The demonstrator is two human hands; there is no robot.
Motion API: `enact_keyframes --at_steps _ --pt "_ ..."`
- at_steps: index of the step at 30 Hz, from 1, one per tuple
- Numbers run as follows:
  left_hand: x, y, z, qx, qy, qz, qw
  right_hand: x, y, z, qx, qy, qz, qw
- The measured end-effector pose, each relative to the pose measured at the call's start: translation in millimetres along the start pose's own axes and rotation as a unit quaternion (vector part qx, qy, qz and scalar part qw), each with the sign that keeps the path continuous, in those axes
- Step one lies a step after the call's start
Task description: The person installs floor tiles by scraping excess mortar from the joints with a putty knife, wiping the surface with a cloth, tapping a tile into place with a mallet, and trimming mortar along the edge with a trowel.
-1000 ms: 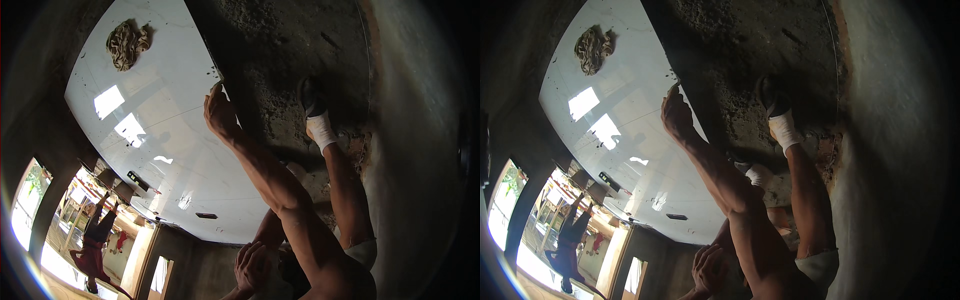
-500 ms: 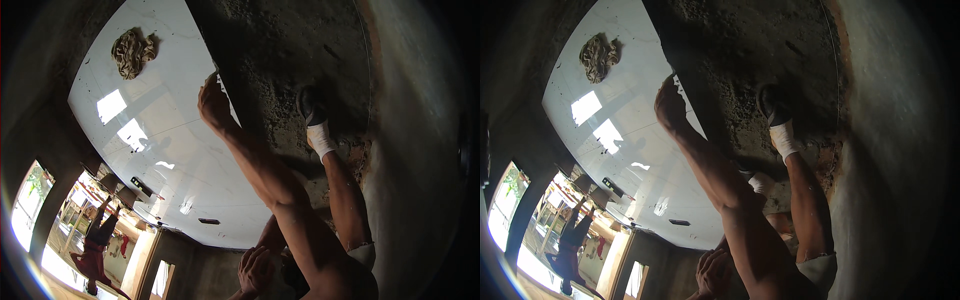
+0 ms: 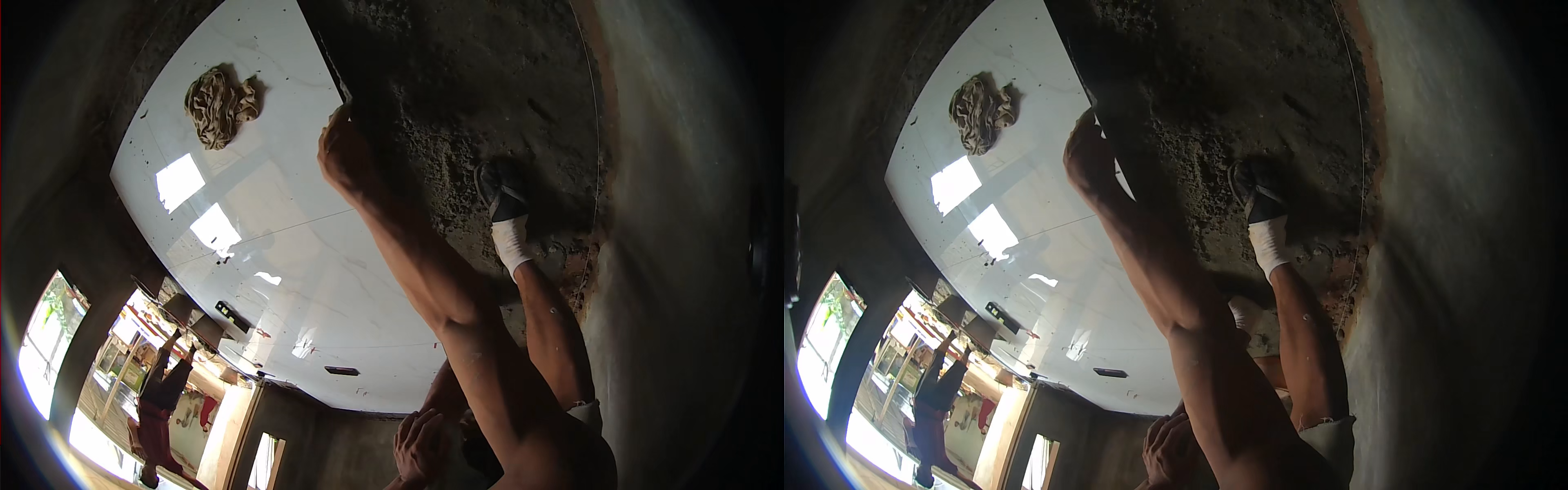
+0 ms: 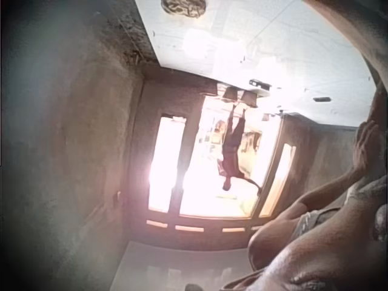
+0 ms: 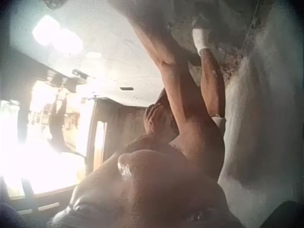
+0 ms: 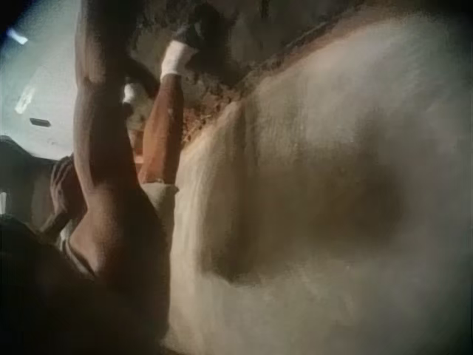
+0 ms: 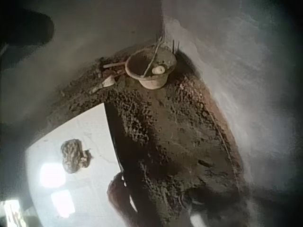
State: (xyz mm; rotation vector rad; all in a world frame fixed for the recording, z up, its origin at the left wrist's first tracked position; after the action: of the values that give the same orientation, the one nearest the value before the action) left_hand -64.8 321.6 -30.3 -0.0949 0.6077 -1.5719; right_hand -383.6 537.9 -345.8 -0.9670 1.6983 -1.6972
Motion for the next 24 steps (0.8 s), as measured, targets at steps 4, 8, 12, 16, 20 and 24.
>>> enact_keyframes --at_steps 4,8,12,16,20,24 --pt "10 -13 -2 0.000 -0.027 -0.030 0.999 34 -19 7 0.091 -0.072 -0.029 0.993" --pt "15 -28 3 -0.016 -0.049 -0.047 0.998 38 -71 11 0.045 -0.339 0.202 0.918" --pt "-10 -18 -5 0.004 -0.018 -0.009 1.000 -24 -21 -67 0.024 -0.093 0.023 0.995" --pt "-4 -17 -5 -0.016 -0.049 0.006 0.999 9 13 -58 0.129 0.182 -0.278 0.934" --pt "2 -26 5 -0.049 -0.077 0.022 0.996 58 -34 -45 0.116 -0.262 0.083 0.955" --pt "-16 -20 -5 -0.032 -0.066 0.028 0.997 0 -40 -115 -0.058 -0.121 0.015 0.991"
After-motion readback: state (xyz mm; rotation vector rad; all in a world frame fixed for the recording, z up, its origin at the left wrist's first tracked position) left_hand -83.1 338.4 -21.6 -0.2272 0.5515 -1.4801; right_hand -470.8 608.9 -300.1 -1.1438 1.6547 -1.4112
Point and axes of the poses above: each hand's wrist, its own z-axis away from the middle knuckle, its own y-axis out of the palm, x = y × z, the point moved 10 cm from there along -z, towards the middle knuckle, and after that the axes turned 1 degree about z, right-handed, at the moved point
